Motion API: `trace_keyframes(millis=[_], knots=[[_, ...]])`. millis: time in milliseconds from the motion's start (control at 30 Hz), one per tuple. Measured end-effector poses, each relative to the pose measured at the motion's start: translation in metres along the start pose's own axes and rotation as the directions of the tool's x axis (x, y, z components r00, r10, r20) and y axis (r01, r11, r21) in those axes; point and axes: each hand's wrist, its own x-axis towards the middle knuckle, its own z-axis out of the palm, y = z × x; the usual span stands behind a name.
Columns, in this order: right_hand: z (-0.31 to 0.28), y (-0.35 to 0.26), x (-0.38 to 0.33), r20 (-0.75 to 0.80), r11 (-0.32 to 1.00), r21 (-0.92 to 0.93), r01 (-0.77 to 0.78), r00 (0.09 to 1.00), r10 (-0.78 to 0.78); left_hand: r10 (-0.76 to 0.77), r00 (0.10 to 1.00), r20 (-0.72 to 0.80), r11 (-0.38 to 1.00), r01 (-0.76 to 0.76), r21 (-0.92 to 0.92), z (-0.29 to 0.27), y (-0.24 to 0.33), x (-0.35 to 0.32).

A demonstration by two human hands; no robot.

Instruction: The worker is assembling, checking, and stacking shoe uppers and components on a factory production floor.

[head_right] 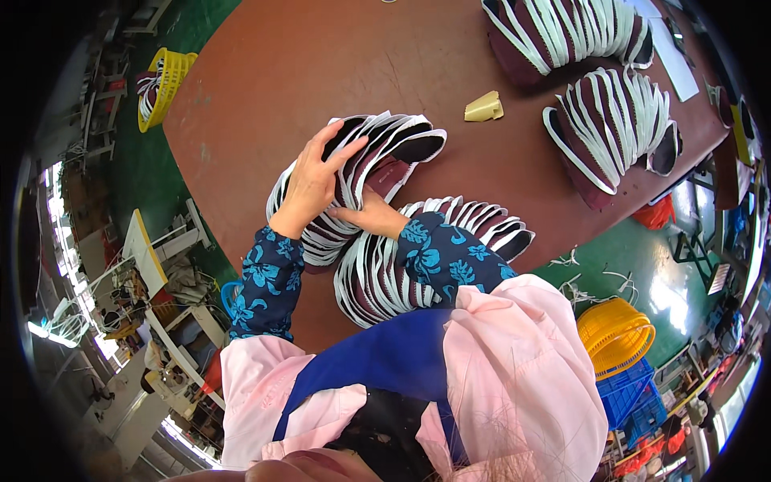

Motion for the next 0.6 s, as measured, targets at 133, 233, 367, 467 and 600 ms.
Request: trace_keyframes(millis=[133,233,367,467,600], knots=[[0.001,0.008,0.0,-0.014,0.999,-0.01,0.036,0.999,-0.036,0.059,0.996,0.067,0.996,-0.063,0.056,0.004,-0.004,0.005],[-0.002,0.011,0.0,0.001,0.999,-0.035,0.02,1.0,-0.02,-0.024,0.999,0.034,0.999,0.023,0.036,0.004,-0.005,0.006],[-0.003,0.009,-0.001,-0.018,0.998,-0.067,0.004,1.0,-0.005,-0.142,0.989,-0.052,0.989,0.139,-0.046,0.003,0.015,0.015],[-0.001,0.009,0.0,-0.002,0.999,-0.052,-0.004,1.0,0.004,-0.177,0.979,-0.1,0.981,0.184,0.066,0.009,0.029,0.019],[0.003,-0.005,-0.002,-0.018,0.998,-0.049,-0.026,1.0,0.025,-0.265,0.954,-0.14,0.957,0.277,0.081,0.02,0.031,0.016]])
